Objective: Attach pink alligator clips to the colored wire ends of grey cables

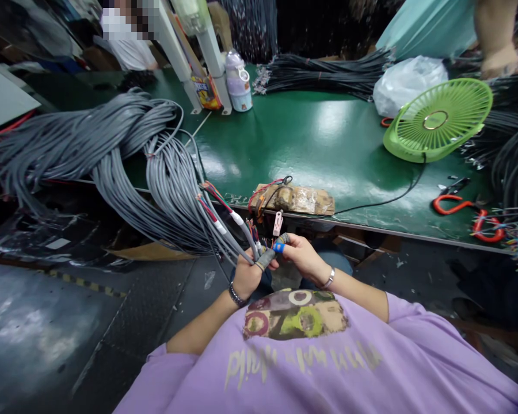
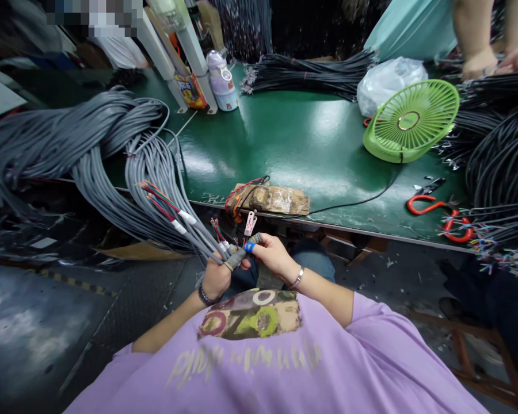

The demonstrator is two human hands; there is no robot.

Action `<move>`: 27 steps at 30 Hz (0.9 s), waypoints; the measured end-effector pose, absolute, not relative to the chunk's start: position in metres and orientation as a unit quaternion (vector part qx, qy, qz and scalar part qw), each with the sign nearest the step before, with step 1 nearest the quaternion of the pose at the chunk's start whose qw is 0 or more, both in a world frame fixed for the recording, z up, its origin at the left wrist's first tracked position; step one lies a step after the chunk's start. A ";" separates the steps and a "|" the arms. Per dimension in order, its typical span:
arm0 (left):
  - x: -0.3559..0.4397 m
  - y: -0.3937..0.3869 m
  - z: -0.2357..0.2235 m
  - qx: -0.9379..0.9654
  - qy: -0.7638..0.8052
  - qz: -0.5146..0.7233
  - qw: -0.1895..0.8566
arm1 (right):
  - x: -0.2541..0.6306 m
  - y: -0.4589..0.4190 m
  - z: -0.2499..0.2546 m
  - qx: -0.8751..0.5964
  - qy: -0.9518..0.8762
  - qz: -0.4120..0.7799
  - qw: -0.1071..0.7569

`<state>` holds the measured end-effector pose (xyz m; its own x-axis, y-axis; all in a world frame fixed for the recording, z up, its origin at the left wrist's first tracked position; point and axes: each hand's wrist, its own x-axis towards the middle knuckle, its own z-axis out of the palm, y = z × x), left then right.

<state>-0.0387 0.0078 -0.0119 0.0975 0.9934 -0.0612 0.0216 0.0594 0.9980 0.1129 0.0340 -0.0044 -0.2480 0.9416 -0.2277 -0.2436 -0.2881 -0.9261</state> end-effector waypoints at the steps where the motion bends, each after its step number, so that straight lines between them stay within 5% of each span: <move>1: -0.039 0.008 -0.012 0.512 0.494 0.458 0.532 | 0.112 0.033 -0.005 -0.432 -0.404 0.673 0.444; 27: -0.031 0.020 0.005 0.439 0.423 0.498 0.617 | 0.118 0.075 -0.015 -0.354 -0.282 0.794 0.406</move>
<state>-0.0315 0.0196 0.0054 0.1455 0.9857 -0.0856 -0.2427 0.1194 0.9627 0.1182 0.0752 -0.0149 -0.4189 0.8446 -0.3333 -0.4456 -0.5111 -0.7350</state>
